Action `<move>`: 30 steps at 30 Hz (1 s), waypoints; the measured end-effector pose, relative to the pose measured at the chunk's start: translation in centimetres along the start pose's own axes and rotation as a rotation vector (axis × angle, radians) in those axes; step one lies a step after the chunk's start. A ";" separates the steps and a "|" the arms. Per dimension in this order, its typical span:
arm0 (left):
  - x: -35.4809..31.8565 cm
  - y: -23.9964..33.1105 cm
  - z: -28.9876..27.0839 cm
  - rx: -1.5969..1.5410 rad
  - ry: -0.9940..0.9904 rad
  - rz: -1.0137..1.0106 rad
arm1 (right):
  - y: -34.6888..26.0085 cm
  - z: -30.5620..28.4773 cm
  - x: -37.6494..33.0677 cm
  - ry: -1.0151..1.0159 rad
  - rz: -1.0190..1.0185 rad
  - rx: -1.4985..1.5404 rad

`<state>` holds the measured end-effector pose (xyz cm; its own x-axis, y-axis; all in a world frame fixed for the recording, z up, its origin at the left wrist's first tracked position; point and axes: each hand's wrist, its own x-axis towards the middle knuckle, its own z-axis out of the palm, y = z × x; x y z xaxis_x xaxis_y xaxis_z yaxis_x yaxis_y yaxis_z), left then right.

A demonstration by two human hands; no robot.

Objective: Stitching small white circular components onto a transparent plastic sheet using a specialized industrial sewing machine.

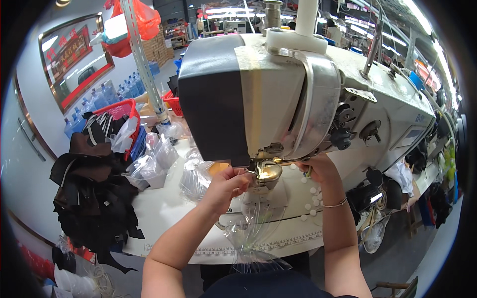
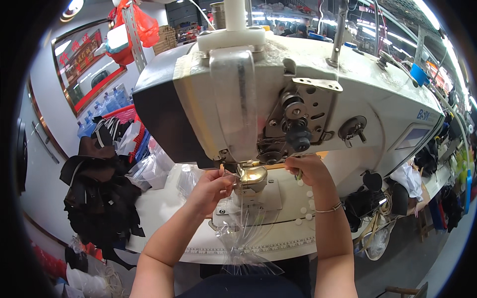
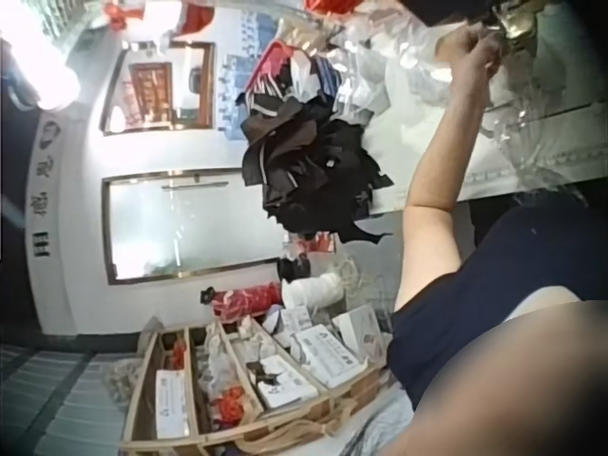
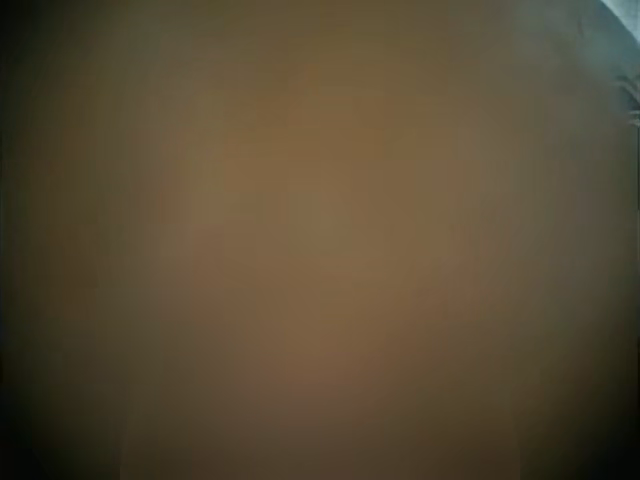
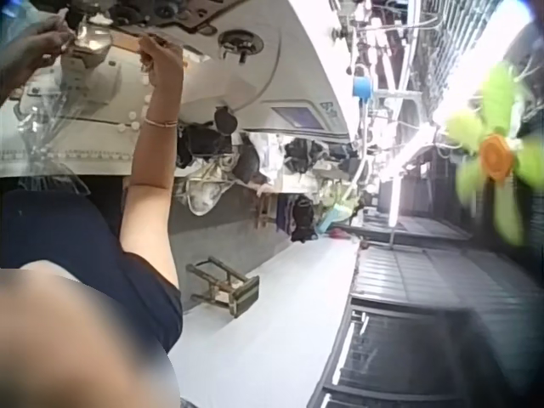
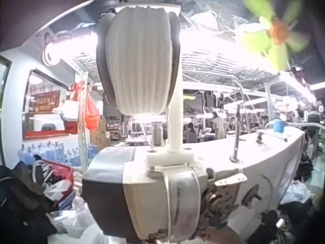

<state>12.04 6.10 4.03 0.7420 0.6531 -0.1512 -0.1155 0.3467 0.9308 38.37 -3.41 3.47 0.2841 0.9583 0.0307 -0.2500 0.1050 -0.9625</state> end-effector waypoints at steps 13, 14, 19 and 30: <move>0.5 0.9 0.1 0.093 0.017 0.114 | 5.2 5.0 -4.8 0.702 -0.667 -0.484; 0.6 0.1 0.0 0.036 0.002 0.163 | 5.7 5.7 -6.1 0.494 -0.616 -0.479; 0.4 -1.8 0.4 -0.172 0.056 0.224 | 4.6 8.4 -8.4 -0.010 -0.302 -0.556; -0.8 -2.2 2.9 -0.167 0.152 0.383 | 1.9 5.6 -7.7 -0.045 -0.088 -0.155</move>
<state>13.64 2.85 3.04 0.5211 0.8427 0.1351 -0.4773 0.1566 0.8647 30.56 -9.15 2.89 0.2560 0.9585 0.1252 -0.0790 0.1498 -0.9855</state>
